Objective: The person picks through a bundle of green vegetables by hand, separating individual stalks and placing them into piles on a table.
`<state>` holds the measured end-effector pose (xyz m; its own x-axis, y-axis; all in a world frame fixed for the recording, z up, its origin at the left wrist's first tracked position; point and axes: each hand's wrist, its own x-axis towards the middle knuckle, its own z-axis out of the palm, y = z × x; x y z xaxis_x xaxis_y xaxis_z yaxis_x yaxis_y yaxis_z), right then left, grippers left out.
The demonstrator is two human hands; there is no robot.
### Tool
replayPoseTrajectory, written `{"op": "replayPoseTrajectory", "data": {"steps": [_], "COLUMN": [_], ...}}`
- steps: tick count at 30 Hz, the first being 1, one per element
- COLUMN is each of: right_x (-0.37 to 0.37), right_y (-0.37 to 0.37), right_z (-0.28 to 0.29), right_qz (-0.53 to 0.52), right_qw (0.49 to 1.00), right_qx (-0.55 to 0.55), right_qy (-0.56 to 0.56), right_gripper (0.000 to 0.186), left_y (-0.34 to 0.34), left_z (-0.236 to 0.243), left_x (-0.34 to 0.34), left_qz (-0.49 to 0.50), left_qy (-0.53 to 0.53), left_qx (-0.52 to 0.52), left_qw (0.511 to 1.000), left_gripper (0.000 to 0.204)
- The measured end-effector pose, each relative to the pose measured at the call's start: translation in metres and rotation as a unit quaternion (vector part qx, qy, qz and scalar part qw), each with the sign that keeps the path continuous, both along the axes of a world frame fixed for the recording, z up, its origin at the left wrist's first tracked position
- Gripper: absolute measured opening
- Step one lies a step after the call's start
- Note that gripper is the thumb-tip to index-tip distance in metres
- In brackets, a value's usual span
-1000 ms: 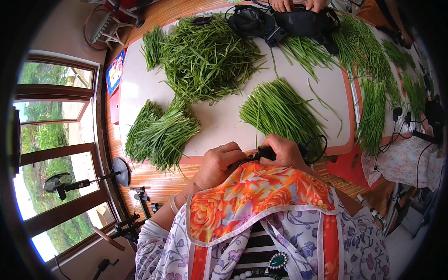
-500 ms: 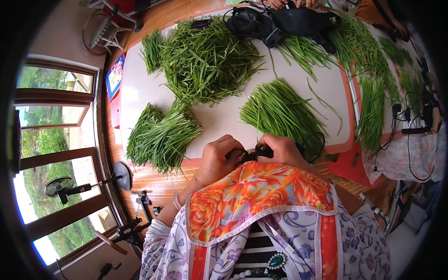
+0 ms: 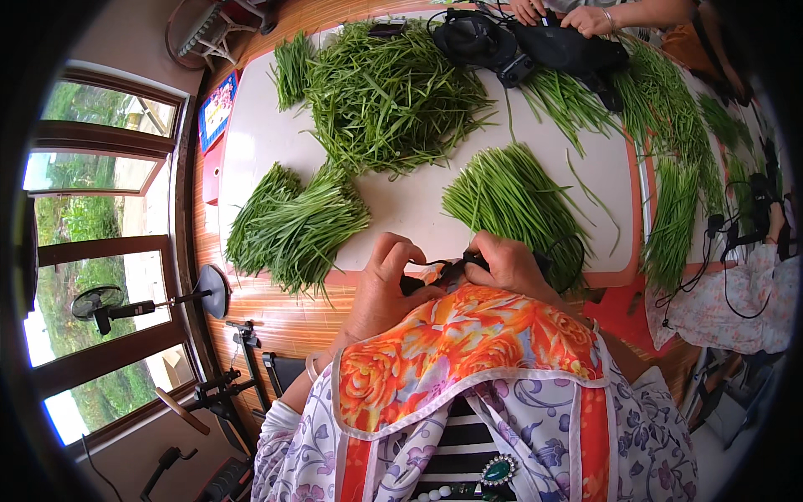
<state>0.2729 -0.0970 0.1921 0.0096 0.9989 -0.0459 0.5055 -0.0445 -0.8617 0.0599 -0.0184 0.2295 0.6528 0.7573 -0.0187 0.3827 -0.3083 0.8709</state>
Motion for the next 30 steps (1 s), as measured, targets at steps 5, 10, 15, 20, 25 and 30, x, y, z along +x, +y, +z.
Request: {"op": "replayPoseTrajectory", "data": {"steps": [5,10,15,20,25,30], "right_x": [-0.006,-0.007,-0.010,-0.008,0.008,0.026], "right_y": [0.001,0.001,0.000,0.002,0.010,0.025], "right_z": [0.003,0.007,0.008,0.007,0.018,0.018], "right_qz": [-0.004,0.016,0.009,0.028,0.123,0.193], "right_qw": [0.999,1.000,0.999,0.999,0.983,0.950], "right_qx": [0.027,0.012,0.027,0.012,-0.093,-0.175], "right_qy": [-0.041,-0.025,-0.038,-0.011,0.100,0.171], "right_gripper": [0.023,0.025,0.027,0.024,0.018,0.016], "left_y": [-0.008,-0.009,-0.006,-0.009,-0.016,-0.016], "left_z": [-0.015,-0.006,-0.016,-0.035,-0.026,-0.017], "left_x": [-0.004,0.004,0.000,-0.002,-0.005,-0.007], "left_qz": [-0.047,0.036,-0.023,-0.025,-0.006,-0.059], "left_qy": [0.095,0.130,0.057,0.046,0.039,0.028], "left_qx": [0.078,0.095,0.078,0.064,0.109,0.221], "left_qw": [0.991,0.986,0.995,0.997,0.993,0.973], "left_gripper": [0.022,0.020,0.014,0.012,0.012,0.013]}}
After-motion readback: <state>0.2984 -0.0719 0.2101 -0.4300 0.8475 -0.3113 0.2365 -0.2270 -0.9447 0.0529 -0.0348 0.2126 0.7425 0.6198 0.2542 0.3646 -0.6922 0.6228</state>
